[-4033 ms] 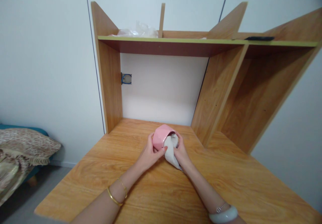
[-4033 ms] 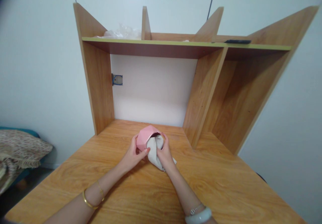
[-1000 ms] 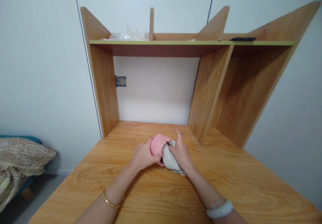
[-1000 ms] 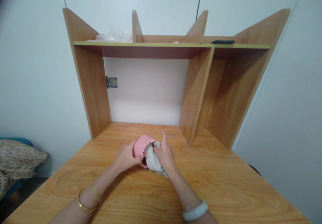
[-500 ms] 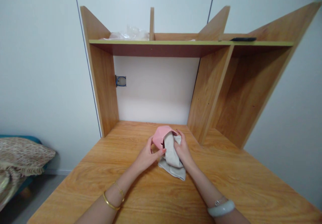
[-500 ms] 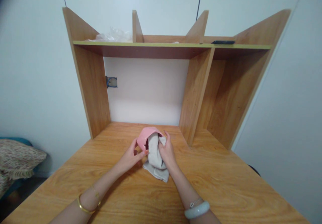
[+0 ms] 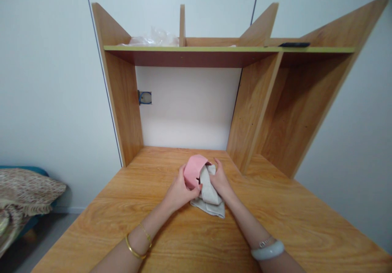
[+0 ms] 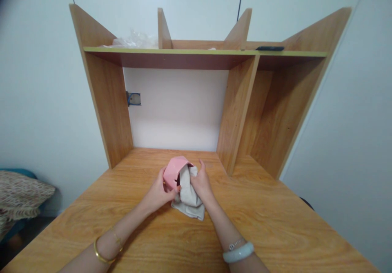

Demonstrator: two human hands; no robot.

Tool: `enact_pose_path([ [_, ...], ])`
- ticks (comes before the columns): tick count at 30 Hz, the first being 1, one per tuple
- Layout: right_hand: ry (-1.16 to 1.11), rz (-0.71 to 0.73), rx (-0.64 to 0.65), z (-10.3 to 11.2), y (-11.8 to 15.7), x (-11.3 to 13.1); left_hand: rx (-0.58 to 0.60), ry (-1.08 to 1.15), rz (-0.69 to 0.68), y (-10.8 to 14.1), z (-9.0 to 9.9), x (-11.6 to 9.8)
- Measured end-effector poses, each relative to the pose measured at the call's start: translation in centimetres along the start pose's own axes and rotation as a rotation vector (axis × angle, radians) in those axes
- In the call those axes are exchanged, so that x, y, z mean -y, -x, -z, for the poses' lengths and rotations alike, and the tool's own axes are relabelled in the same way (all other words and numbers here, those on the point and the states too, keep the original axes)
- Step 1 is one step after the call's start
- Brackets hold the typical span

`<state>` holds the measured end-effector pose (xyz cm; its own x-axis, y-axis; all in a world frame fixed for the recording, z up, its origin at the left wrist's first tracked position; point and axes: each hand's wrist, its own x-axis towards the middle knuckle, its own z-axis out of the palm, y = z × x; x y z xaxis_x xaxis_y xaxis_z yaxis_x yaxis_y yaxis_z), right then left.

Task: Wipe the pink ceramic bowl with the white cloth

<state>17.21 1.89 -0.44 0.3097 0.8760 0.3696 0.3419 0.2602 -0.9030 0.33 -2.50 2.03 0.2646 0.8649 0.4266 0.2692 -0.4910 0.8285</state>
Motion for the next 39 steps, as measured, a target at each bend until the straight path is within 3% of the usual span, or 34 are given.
enact_pose_path([
  [7, 0.226, 0.048, -0.046, 1.0, 0.8, 2.4, 0.037, -0.184, -0.02, 0.4, 0.8, -1.0],
  [17, 0.314, 0.187, 0.115, 0.8, 2.5, 3.8, 0.027, -0.399, -0.061, -0.2, 2.7, -0.9],
  [20, 0.238, 0.192, 0.147, 0.9, 2.5, 3.7, 0.011, -0.331, -0.072, -0.1, 2.5, -0.8],
  [30, 0.04, 0.12, 0.028, 0.9, 1.8, 3.5, -0.031, 0.038, 0.027, -0.8, 2.0, 0.2],
  [34, -0.082, 0.087, 0.044, 0.7, 1.4, 2.9, 0.023, 0.201, 0.028, -0.7, 0.8, 0.3],
  [39, -0.08, 0.071, 0.091, 0.6, 1.4, 2.8, 0.078, 0.308, 0.077, -0.2, 0.1, 0.4],
])
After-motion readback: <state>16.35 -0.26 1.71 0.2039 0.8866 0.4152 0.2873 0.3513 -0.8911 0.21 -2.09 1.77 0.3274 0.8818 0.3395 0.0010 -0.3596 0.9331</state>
